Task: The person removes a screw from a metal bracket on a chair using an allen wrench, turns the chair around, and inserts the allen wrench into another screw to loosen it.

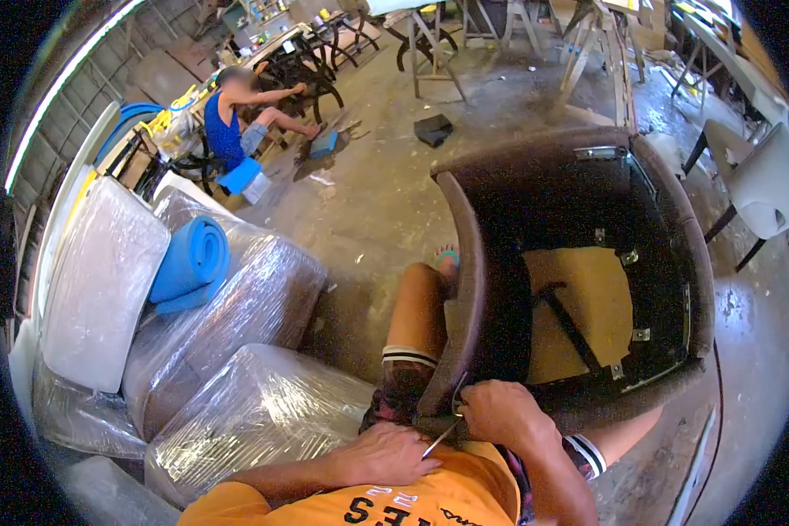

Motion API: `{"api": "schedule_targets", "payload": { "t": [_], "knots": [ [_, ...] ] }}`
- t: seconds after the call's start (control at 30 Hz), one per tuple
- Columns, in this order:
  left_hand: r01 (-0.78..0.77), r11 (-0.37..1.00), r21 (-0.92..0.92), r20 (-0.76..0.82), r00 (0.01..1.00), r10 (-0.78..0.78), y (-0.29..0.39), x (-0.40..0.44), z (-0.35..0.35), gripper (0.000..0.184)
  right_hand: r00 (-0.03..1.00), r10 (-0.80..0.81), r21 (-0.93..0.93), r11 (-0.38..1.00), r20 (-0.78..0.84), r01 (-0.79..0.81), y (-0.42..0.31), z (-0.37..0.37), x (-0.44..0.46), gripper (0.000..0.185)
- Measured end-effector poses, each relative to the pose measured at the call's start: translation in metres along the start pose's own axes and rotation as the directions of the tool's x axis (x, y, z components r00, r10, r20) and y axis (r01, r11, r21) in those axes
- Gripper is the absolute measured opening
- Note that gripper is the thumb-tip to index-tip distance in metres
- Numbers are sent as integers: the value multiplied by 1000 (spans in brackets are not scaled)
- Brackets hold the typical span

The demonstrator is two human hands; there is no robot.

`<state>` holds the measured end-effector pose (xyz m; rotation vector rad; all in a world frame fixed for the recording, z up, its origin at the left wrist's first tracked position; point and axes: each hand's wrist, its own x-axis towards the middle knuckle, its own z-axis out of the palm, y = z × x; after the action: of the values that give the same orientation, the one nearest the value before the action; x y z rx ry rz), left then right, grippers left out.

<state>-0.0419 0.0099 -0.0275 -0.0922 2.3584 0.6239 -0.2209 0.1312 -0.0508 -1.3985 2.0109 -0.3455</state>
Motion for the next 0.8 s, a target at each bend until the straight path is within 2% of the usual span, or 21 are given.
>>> {"api": "schedule_targets", "payload": {
  "t": [0.13,0.27,0.33,0.47,0.57,0.63,0.8],
  "knots": [
    [5,997,78,-42,999,-2,1,-2,2,63,999,20,0,1000,25,-20,1,2,1,27],
    [63,994,86,-4,998,-63,6,-6,-7,67,999,29,1,1000,31,-29,-1,-2,0,28],
    [26,997,69,-129,991,-17,5,-9,-4,74,997,43,-12,999,67,-43,-3,-4,0,29],
    [12,997,76,-147,989,-1,5,-5,-1,74,999,36,6,999,37,-36,-1,-2,-2,29],
    [17,998,64,-211,977,-3,4,-5,4,70,997,56,19,998,58,-58,-3,-4,-3,29],
    [-22,989,144,-385,920,77,2,-7,8,60,997,54,16,998,50,-55,-1,-2,-2,29],
    [-81,978,192,-520,837,171,3,-11,4,43,997,62,18,998,36,-63,-1,-2,-2,30]
  ]
}}
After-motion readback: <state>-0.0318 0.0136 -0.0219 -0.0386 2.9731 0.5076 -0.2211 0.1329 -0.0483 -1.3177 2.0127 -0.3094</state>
